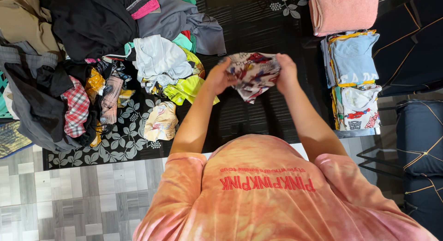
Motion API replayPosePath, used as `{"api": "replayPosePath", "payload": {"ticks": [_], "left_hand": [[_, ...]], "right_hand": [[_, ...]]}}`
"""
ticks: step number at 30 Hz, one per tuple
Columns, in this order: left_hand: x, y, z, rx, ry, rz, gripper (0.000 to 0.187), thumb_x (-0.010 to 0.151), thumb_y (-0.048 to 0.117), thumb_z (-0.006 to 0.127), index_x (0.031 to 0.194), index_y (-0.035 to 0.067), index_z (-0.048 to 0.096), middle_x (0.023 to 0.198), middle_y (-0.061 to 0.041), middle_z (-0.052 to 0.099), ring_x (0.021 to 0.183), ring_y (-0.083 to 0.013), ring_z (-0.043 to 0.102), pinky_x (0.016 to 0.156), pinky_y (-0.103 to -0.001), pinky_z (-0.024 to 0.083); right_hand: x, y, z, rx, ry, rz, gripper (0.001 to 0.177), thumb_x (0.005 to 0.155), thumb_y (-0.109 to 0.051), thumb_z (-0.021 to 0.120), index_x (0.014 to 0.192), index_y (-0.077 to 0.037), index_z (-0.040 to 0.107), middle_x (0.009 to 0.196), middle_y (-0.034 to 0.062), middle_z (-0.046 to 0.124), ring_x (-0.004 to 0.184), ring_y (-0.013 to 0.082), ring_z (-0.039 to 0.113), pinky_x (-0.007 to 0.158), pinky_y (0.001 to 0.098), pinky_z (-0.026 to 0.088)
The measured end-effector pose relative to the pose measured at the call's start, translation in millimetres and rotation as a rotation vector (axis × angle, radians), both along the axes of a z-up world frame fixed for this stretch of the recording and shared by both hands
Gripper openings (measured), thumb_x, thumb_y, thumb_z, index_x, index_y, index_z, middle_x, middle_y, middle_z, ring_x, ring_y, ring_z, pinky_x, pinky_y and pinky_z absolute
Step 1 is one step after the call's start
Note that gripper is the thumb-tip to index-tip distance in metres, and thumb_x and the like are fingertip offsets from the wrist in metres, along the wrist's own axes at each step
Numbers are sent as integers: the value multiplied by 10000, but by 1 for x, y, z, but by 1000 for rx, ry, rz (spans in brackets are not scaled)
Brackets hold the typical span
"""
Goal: The person folds multiple pieces of laundry, including patterned underwear and small shorts, by hand on a dark table and places them into organized stacks.
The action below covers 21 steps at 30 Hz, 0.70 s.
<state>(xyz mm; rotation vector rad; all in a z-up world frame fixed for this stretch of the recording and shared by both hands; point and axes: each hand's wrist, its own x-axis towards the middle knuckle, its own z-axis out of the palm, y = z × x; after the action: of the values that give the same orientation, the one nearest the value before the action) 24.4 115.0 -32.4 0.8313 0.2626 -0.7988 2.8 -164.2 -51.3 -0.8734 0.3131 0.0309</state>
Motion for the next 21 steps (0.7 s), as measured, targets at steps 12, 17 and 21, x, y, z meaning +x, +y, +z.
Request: {"api": "replayPosePath", "payload": {"ticks": [12,17,21], "left_hand": [[4,-71,-32,-153,-322,57,382,1120,401,542,1330,94,626,1204,-34,667,1073,-163,616,928,-350,480],[8,-62,24,773,-1057,-282,512,1117,499,412,1113,63,679,978,-62,741,961,-215,724,847,-381,533],[-1,-29,95,1376,-1514,-408,511,936,519,622,1058,23,643,1008,-162,699,935,-365,675,755,-475,523]], "right_hand": [[-33,61,116,-1368,-745,83,656,641,-18,825,1231,53,546,1231,269,517,1114,419,523,868,470,478],[-6,48,114,-1321,-782,-60,293,850,116,640,1064,-61,548,1234,141,569,1140,357,599,919,425,529],[-2,26,138,-1388,-672,141,223,894,135,569,943,-73,631,1323,164,571,924,315,650,765,391,516]]}}
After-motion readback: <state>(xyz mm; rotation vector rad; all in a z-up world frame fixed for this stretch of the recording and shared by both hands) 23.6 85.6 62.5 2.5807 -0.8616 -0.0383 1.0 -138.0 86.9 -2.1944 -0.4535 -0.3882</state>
